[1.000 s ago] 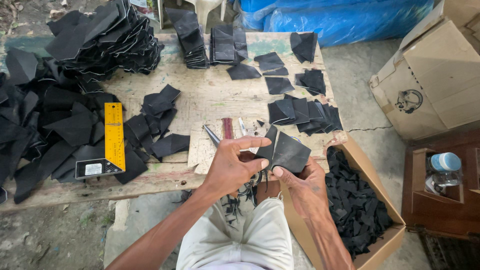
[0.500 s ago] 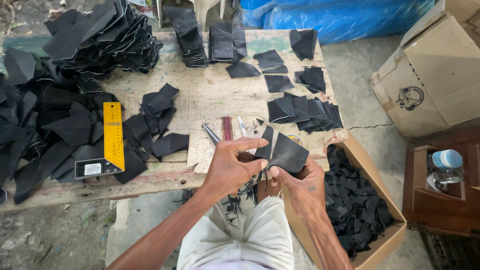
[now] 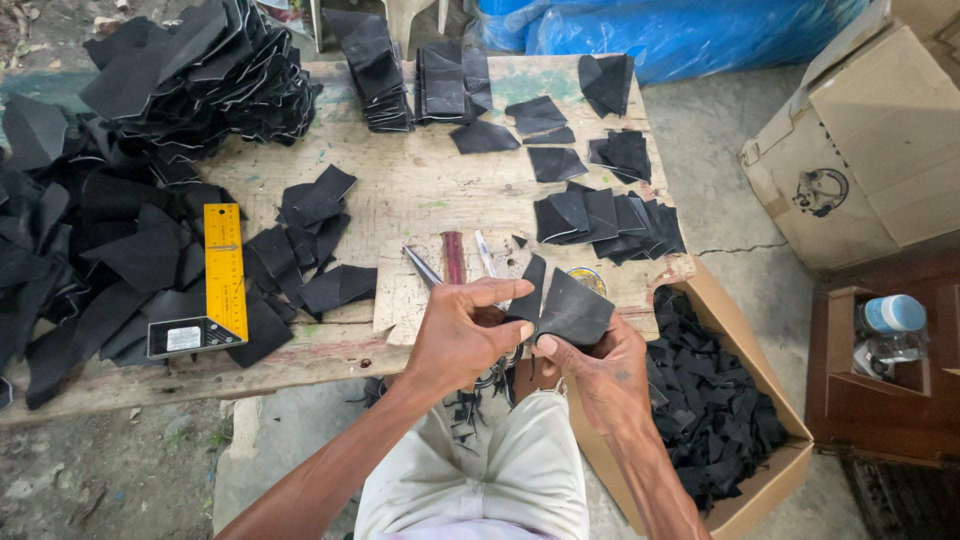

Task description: The person uses a ruler and a pen to mark straight lines on small pieces of black leather and then cuts along the markings using shears.

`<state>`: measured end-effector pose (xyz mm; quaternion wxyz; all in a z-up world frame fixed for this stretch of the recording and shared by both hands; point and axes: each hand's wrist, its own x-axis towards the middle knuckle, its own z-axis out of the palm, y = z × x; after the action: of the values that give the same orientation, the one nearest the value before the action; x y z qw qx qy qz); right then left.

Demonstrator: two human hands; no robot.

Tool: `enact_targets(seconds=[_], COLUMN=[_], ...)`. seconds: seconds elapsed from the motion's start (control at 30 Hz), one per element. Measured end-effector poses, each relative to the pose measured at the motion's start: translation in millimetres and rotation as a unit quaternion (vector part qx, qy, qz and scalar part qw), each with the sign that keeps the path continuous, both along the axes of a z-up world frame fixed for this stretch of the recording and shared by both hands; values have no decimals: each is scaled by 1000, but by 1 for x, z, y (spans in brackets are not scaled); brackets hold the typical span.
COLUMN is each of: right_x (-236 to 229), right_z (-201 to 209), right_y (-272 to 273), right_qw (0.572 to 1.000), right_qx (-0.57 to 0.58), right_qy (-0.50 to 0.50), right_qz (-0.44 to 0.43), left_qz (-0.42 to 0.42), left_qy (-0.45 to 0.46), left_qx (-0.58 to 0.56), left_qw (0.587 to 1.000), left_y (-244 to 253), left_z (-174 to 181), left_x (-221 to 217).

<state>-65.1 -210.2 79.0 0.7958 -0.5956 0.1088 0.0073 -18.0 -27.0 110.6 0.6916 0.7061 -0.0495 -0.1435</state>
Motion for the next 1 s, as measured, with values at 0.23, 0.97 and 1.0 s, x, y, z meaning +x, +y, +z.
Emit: enact_targets(seconds=[0.23, 0.97, 1.0], right_x=[-1, 26, 28], right_z=[2, 22, 21], right_y=[2, -29, -30], right_qw=[999, 984, 984], right_qx=[-50, -142, -137], right_qy=[0, -12, -24], right_qz=[-13, 105, 109], left_qz=[-3, -40, -43], left_qy=[-1, -106, -85], left_qx=[26, -26, -34], left_qw=[1000, 993, 995], left_y=[2, -7, -7], left_z=[2, -5, -3], left_x=[0, -1, 0])
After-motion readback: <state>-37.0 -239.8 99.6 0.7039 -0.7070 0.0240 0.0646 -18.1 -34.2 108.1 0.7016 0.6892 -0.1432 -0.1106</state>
